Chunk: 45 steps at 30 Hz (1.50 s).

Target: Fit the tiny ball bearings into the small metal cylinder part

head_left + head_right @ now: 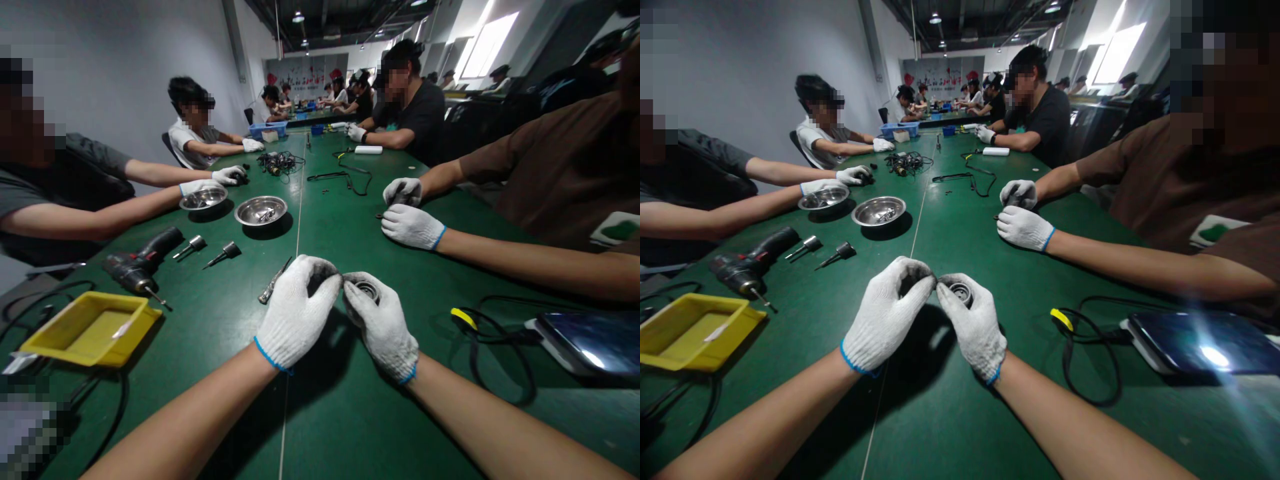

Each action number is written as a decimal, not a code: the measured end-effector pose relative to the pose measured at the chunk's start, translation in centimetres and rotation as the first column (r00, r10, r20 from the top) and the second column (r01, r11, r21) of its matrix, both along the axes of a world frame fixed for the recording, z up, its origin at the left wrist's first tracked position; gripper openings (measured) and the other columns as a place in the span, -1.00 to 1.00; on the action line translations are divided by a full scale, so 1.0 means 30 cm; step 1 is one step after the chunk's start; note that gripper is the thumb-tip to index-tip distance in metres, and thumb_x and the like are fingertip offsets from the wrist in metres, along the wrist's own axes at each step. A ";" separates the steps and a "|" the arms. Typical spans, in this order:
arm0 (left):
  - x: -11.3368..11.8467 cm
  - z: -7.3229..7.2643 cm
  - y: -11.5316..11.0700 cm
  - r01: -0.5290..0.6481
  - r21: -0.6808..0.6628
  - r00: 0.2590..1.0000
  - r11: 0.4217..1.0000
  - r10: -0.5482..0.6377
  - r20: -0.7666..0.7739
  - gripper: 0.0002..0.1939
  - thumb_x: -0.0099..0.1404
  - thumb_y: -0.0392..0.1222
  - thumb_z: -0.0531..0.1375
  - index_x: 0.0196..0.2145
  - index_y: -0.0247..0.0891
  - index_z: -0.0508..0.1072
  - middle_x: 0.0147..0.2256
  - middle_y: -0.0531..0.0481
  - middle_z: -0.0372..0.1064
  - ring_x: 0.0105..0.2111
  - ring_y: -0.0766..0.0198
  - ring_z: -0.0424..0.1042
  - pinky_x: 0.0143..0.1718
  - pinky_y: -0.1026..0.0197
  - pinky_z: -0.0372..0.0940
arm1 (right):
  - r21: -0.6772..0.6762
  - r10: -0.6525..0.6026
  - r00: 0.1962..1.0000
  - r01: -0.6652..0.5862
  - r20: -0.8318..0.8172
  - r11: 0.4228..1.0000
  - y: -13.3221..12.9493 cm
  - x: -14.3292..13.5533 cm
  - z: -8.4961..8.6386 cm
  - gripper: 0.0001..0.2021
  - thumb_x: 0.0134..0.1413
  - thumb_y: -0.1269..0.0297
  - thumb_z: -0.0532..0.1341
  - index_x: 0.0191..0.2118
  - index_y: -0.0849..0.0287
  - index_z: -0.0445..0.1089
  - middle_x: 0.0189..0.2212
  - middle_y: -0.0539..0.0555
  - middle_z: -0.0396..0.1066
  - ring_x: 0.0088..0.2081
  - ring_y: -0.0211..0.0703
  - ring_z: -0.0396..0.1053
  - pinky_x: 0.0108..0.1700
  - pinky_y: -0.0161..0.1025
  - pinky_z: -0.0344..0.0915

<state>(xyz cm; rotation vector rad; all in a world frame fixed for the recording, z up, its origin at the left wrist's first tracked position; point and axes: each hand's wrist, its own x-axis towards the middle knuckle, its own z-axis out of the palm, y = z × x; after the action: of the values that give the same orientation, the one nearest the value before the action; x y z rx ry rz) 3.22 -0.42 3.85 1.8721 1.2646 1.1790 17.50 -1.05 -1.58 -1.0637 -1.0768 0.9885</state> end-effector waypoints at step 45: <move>-0.029 -0.097 0.001 0.033 0.255 0.997 0.966 -0.014 -0.076 -0.92 0.38 -0.29 0.29 -0.25 -0.23 0.62 -0.31 0.00 0.49 -0.33 0.27 0.50 -0.20 0.23 0.44 | -0.059 -0.025 0.999 0.027 0.042 0.998 -0.002 -0.002 0.036 -0.68 -0.08 -0.01 0.41 -0.51 0.10 0.38 -0.69 -0.08 0.29 -0.64 -0.27 0.15 -0.57 -0.27 0.16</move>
<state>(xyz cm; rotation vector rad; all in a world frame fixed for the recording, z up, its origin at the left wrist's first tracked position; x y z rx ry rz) 2.34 -0.38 0.94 2.1279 1.1705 1.3241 17.43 -1.12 -0.51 -1.1480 -1.0697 0.9872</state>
